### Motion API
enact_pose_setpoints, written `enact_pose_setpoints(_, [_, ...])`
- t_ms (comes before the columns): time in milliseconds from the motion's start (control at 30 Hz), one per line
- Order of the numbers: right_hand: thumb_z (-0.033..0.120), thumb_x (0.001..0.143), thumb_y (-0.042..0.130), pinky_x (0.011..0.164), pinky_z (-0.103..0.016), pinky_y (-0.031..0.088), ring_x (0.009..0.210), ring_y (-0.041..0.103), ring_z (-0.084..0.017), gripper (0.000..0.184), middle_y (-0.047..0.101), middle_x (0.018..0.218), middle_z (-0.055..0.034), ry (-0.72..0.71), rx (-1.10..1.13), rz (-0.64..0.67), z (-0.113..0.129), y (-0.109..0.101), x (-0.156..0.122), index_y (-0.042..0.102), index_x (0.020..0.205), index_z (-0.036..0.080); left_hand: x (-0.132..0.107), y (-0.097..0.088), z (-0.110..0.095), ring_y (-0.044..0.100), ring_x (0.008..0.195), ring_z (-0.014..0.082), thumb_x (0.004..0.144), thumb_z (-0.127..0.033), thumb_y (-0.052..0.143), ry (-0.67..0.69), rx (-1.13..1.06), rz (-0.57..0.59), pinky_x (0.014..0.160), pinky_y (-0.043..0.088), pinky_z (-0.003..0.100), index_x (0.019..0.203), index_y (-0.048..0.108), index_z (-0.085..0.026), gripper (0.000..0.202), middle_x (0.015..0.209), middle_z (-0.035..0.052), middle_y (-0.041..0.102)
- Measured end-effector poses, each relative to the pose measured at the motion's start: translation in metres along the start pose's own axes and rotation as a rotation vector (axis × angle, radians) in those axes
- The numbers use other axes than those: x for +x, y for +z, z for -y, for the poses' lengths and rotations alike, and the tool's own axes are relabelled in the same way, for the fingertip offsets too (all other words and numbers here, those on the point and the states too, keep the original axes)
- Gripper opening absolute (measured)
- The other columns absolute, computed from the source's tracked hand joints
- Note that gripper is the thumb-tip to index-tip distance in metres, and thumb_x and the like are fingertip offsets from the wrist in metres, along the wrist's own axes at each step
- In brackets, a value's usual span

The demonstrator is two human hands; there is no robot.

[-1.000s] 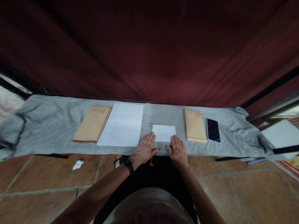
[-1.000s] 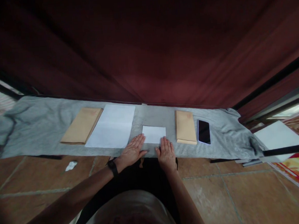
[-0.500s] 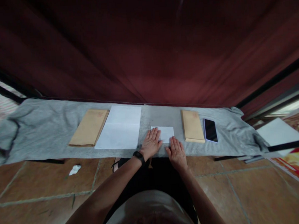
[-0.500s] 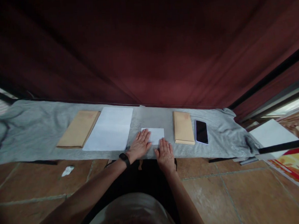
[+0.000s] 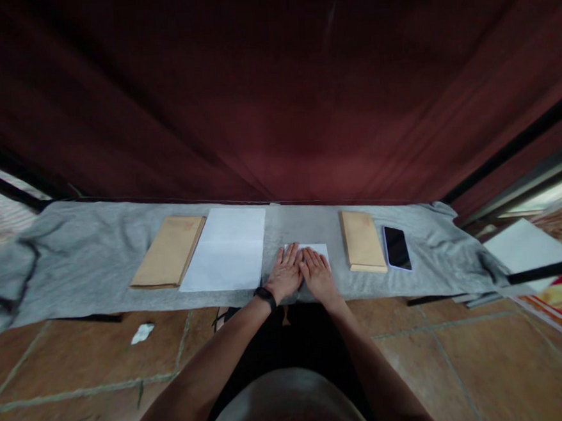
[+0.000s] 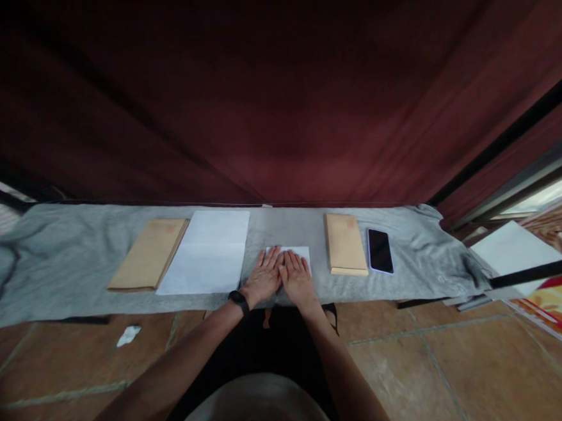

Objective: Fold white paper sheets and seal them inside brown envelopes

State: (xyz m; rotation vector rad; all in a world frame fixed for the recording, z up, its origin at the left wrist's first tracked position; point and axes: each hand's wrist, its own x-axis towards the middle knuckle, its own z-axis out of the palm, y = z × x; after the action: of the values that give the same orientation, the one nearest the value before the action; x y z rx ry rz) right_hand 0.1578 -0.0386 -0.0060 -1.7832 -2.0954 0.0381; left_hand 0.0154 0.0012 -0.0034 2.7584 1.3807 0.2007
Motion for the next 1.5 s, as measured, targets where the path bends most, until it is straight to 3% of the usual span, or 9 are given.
enact_pose_setpoints(300, [0.034,0.105,0.036,0.116,-0.050,0.031,0.144,0.040,-0.028,0.052,0.044,0.154,-0.0179,0.032,-0.104,-0.079,-0.015,0.009,-0.003,0.041,0.152,0.012,0.001,0.004,0.009,0.023,0.153,0.0251,0.101,-0.033,0.031,-0.001,-0.036,-0.040,0.125,0.015,0.048,0.156,0.032,-0.014,0.058,0.163,0.0124,0.030])
enact_pose_setpoints(600, [0.040,0.104,0.034,0.114,-0.050,0.034,0.140,0.044,-0.032,0.059,0.047,0.150,-0.0243,0.158,-0.150,-0.179,-0.029,0.012,-0.013,0.040,0.150,0.003,-0.009,0.005,0.009,0.024,0.152,0.0256,0.101,-0.039,0.030,-0.161,-0.032,-0.085,0.124,0.020,0.046,0.157,0.026,-0.008,0.064,0.162,0.0162,0.030])
enact_pose_setpoints(800, [0.036,0.102,0.036,0.111,-0.050,0.036,0.135,0.048,-0.031,0.055,0.052,0.147,-0.0210,0.224,-0.084,-0.194,-0.029,0.006,-0.017,0.043,0.148,0.007,-0.017,0.009,0.005,0.028,0.151,0.0265,0.101,-0.037,0.030,-0.217,-0.031,-0.157,0.123,0.024,0.048,0.158,0.023,-0.009,0.064,0.160,0.0157,0.034])
enact_pose_setpoints(1000, [0.028,0.098,0.042,0.094,-0.041,0.046,0.107,0.062,-0.029,0.045,0.068,0.119,-0.0174,0.338,-0.048,-0.177,-0.030,-0.008,-0.009,0.056,0.137,0.014,-0.017,0.010,0.004,0.028,0.151,0.0267,0.101,-0.038,0.031,-0.218,-0.038,-0.164,0.123,0.023,0.048,0.158,0.024,-0.009,0.064,0.160,0.0156,0.035])
enact_pose_setpoints(1233, [0.025,0.093,0.049,0.081,-0.033,0.049,0.092,0.067,-0.025,0.029,0.071,0.096,-0.0142,0.514,0.136,-0.131,-0.032,-0.014,0.005,0.067,0.112,0.015,-0.017,0.010,0.005,0.027,0.151,0.0268,0.101,-0.038,0.031,-0.213,-0.030,-0.156,0.123,0.023,0.048,0.156,0.030,-0.007,0.063,0.160,0.0161,0.034])
enact_pose_setpoints(1500, [0.031,0.091,0.048,0.057,-0.027,0.046,0.063,0.066,-0.019,0.025,0.070,0.068,-0.0028,0.549,0.359,-0.142,-0.037,-0.018,-0.002,0.071,0.087,0.021,-0.019,0.004,0.003,0.031,0.149,0.0272,0.102,-0.039,0.032,-0.208,-0.063,-0.196,0.123,0.025,0.048,0.154,0.036,-0.009,0.060,0.158,0.0158,0.039])
